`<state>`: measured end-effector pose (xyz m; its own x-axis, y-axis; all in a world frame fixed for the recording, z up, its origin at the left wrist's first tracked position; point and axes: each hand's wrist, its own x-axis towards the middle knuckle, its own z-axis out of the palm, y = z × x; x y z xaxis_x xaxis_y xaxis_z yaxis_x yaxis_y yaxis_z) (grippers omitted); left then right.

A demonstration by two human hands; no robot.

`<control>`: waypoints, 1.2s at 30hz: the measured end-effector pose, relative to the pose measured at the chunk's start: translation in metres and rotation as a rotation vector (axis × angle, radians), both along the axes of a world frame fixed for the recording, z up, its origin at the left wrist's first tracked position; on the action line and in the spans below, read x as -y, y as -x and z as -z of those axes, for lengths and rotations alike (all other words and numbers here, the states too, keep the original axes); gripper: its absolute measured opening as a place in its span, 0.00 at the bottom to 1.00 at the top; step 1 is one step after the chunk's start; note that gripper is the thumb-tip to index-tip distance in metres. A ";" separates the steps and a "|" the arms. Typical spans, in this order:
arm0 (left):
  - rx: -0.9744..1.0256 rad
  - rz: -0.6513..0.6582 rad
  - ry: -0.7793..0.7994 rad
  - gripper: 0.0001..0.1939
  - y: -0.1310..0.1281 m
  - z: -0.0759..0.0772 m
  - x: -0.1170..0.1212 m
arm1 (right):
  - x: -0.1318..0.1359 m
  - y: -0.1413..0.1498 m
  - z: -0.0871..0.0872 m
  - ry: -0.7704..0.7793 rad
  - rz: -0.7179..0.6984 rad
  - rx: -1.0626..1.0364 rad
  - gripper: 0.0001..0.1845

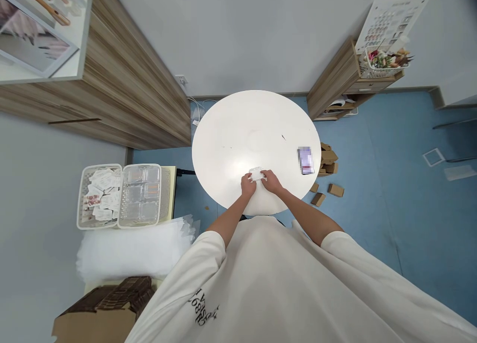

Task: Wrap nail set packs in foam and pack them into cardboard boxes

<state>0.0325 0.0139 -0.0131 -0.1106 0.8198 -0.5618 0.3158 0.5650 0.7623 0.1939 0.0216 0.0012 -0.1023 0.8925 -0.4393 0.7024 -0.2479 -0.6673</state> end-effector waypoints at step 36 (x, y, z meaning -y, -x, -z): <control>0.202 -0.308 0.074 0.10 0.003 -0.001 -0.024 | -0.036 -0.007 -0.032 -0.004 -0.497 0.194 0.19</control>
<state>0.0296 0.0374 -0.0121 -0.2266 0.7219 -0.6538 -0.0303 0.6657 0.7456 0.2010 0.0573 0.0334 -0.4308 0.7586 -0.4888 0.8449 0.1486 -0.5139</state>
